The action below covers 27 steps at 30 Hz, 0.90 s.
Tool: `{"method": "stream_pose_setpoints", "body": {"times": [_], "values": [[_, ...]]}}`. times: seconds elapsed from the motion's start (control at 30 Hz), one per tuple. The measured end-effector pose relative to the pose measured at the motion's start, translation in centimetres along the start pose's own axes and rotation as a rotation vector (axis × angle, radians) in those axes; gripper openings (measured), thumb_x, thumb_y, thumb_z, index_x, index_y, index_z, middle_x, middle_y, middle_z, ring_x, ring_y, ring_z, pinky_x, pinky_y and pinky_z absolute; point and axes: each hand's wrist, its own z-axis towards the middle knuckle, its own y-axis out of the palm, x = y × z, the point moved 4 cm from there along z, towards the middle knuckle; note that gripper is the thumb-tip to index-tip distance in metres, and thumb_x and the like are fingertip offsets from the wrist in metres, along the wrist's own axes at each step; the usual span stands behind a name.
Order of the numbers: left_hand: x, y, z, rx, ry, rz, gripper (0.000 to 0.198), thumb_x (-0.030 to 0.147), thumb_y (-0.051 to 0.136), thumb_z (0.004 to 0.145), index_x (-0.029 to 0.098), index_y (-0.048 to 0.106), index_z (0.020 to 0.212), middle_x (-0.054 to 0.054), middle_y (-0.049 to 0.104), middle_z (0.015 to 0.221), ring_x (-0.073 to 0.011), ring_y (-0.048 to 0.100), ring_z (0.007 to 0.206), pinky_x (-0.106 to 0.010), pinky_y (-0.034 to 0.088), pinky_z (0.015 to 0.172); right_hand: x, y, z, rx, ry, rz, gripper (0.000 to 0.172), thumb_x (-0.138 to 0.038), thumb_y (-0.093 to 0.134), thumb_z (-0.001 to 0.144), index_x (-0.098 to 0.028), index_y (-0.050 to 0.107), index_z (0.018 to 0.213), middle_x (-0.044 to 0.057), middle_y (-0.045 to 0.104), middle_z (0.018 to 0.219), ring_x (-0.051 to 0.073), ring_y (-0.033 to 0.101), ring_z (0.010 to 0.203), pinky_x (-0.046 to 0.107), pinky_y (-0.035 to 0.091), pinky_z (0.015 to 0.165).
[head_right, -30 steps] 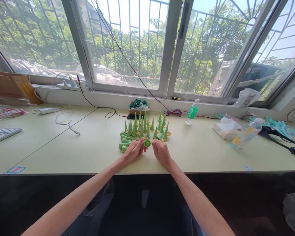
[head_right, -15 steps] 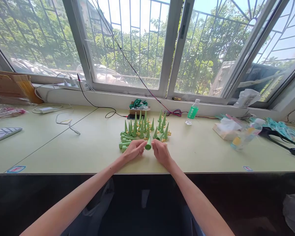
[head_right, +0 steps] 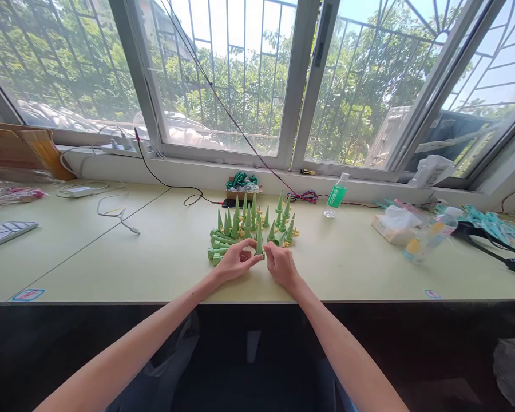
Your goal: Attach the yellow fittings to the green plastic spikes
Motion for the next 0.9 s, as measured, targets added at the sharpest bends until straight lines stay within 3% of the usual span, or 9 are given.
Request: {"method": "stream_pose_setpoints", "body": {"times": [0.27, 0.57, 0.77, 0.9], "values": [[-0.3, 0.1, 0.0, 0.040, 0.037, 0.015, 0.029, 0.041, 0.063, 0.083, 0.018, 0.053, 0.096, 0.004, 0.049, 0.069, -0.0062, 0.044, 0.051, -0.019, 0.038, 0.048, -0.3, -0.1, 0.1, 0.017, -0.023, -0.060, 0.035, -0.032, 0.033, 0.100, -0.022, 0.038, 0.067, -0.004, 0.039, 0.054, 0.012, 0.034, 0.046, 0.025, 0.024, 0.050], [-1.1, 0.2, 0.2, 0.075, 0.066, 0.014, 0.024, 0.040, 0.062, 0.085, 0.019, 0.054, 0.095, -0.002, 0.052, 0.098, -0.0032, 0.047, 0.053, -0.018, 0.039, 0.046, -0.3, -0.1, 0.1, 0.023, -0.025, -0.060, 0.037, -0.035, 0.032, 0.101, -0.022, 0.038, 0.067, -0.003, 0.040, 0.054, 0.012, 0.036, 0.046, 0.025, 0.024, 0.050], [-1.3, 0.3, 0.2, 0.048, 0.064, 0.024, 0.020, 0.037, 0.061, 0.086, 0.019, 0.053, 0.090, -0.001, 0.049, 0.098, -0.0046, 0.049, 0.057, -0.019, 0.039, 0.047, -0.3, 0.1, 0.2, 0.032, -0.037, -0.089, 0.039, -0.034, 0.030, 0.102, -0.022, 0.038, 0.065, -0.003, 0.039, 0.053, 0.012, 0.034, 0.045, 0.027, 0.023, 0.050], [-1.2, 0.2, 0.3, 0.074, 0.052, 0.035, 0.021, 0.036, 0.060, 0.087, 0.020, 0.052, 0.097, -0.001, 0.052, 0.099, -0.0039, 0.045, 0.054, -0.019, 0.039, 0.050, -0.1, 0.0, 0.2, 0.061, -0.023, -0.083, 0.038, -0.034, 0.031, 0.102, -0.022, 0.039, 0.067, -0.003, 0.040, 0.053, 0.012, 0.037, 0.046, 0.026, 0.025, 0.051]]}}
